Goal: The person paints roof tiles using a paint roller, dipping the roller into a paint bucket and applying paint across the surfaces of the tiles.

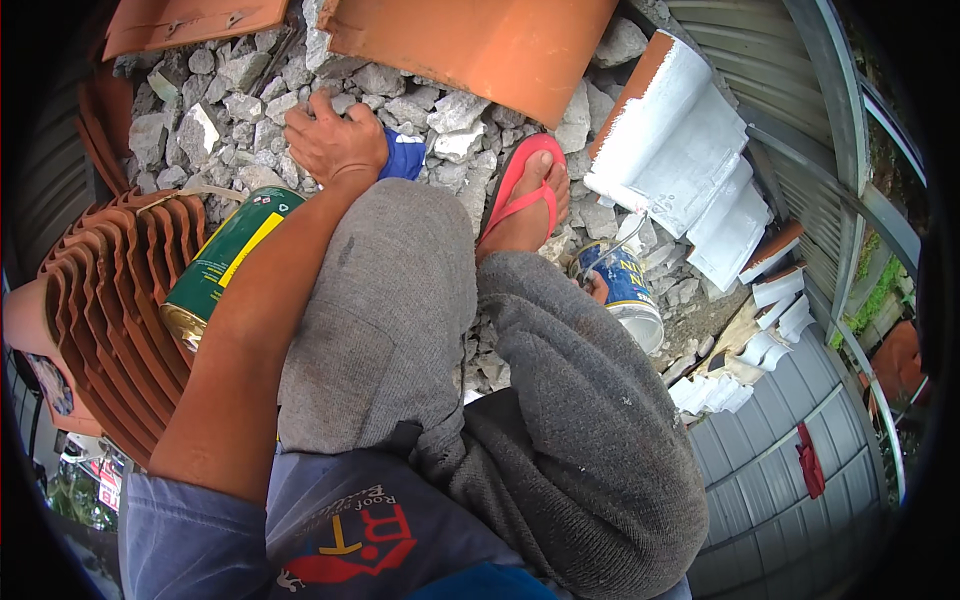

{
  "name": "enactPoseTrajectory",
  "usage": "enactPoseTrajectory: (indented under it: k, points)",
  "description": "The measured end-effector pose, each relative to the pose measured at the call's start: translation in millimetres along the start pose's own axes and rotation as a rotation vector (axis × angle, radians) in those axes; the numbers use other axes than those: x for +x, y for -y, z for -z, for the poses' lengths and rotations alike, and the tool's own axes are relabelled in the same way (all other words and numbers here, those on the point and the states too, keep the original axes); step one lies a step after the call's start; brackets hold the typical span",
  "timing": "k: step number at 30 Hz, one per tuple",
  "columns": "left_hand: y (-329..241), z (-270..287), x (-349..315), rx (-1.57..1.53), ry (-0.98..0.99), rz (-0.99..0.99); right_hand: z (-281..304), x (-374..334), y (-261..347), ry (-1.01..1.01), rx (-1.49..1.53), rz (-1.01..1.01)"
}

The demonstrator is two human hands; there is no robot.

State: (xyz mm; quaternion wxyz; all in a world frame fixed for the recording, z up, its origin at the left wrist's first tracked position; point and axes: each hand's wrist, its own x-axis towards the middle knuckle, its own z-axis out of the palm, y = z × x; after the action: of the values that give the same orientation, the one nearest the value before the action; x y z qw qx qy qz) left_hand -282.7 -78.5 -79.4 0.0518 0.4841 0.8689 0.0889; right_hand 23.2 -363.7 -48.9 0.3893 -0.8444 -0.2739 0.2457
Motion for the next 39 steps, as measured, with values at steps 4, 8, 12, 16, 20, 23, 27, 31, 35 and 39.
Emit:
enactPoseTrajectory:
  k: [4,8,12,16,20,23,27,31,35,39]
  points:
    - [3.3,0.4,0.7,0.005,-0.008,-0.003,6.8,1.8,-0.1,0.094,0.039,-0.004]
    - [1.5,-2.9,-1.5,0.007,-0.034,-0.012,29.3,17.2,75.4,0.254,-0.052,-0.157]
    - [5.5,-0.3,0.8,-0.013,-0.006,0.002,62.0,88.4,204.3,0.570,-0.640,-0.067]
    - [6.5,-3.9,2.7,0.000,-0.049,-0.023,61.7,162.1,256.8,0.790,-0.891,0.145]
    - [1.8,-5.3,-0.9,-0.019,-0.044,-0.033,26.2,204.8,273.1,0.907,-1.076,0.293]
    - [4.1,-6.7,-0.8,-0.007,-0.074,-0.040,-0.3,211.8,270.6,0.901,-1.196,0.283]
    - [3.3,-2.2,-1.0,-0.001,-0.017,-0.003,-2.4,219.2,279.1,0.936,-1.240,0.255]
    - [7.1,-3.1,2.3,0.018,-0.041,-0.016,1.5,219.8,289.2,0.931,-1.243,0.258]
    - [3.6,-7.6,-2.2,-0.026,-0.041,-0.035,2.2,224.7,267.0,0.895,-1.223,0.290]
    - [6.6,-5.8,1.3,-0.010,-0.042,-0.012,16.2,222.0,288.9,0.899,-1.238,0.283]
